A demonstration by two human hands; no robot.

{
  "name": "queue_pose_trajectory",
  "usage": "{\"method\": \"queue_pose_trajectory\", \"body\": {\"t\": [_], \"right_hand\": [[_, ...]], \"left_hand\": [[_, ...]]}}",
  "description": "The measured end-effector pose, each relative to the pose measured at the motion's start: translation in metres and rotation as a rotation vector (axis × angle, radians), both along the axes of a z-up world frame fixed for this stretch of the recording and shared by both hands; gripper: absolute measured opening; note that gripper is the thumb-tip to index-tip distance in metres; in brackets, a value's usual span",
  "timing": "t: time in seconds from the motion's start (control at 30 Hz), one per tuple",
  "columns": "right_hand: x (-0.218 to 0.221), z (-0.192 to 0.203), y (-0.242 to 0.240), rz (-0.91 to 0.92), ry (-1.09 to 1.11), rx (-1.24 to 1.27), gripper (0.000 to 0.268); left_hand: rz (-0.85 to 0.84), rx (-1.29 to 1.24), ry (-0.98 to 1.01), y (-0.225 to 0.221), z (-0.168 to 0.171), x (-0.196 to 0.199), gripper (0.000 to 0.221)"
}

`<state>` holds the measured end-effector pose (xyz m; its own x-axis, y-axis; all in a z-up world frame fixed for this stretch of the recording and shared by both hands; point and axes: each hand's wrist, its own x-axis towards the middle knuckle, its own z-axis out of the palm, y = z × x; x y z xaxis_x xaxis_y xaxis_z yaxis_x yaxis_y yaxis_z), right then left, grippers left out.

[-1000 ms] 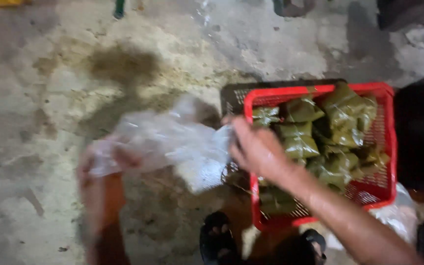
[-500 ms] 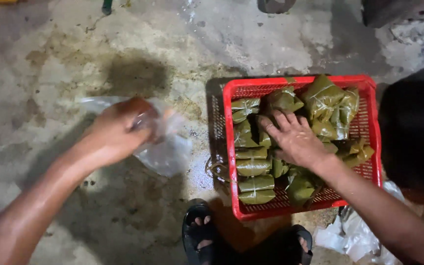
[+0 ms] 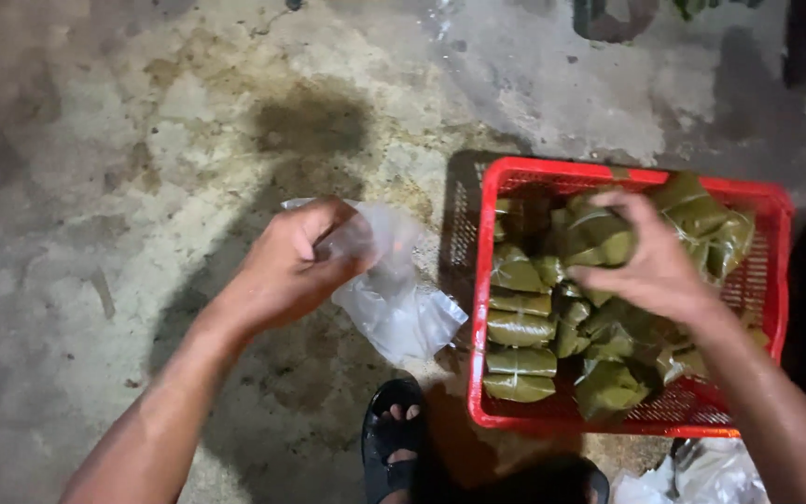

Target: The person packs leaf-wrapped food items from a red basket into clear plastic bags. They place several items into each bag, tie the bags shut, and set them aside on the floor. The process is repeated multiple times throughout the clip.

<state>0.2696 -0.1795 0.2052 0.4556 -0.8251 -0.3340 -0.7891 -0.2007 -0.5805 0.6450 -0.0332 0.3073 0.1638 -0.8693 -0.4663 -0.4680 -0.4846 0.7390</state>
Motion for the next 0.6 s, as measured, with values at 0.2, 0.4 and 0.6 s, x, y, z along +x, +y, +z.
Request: {"method": "queue_pose_trajectory", "body": {"t": [0.2,0.4,0.6], "right_hand": [[0.022,-0.055,0.032,-0.846,-0.941,0.802,0.100],[0.169,0.034,0.079,-1.203,-1.152,1.087,0.087],[0.186,-0.042,0.126,-0.976,-0.889,0.860,0.102]], "left_hand": [[0.190,-0.256,0.060,0.005,-0.047,-0.017,0.029],[0.319,-0.323,0.164,0.008,-0.048,-0.033,0.026],[0.540,-0.487,0.333,0.013,-0.056,-0.017,0.022]]}}
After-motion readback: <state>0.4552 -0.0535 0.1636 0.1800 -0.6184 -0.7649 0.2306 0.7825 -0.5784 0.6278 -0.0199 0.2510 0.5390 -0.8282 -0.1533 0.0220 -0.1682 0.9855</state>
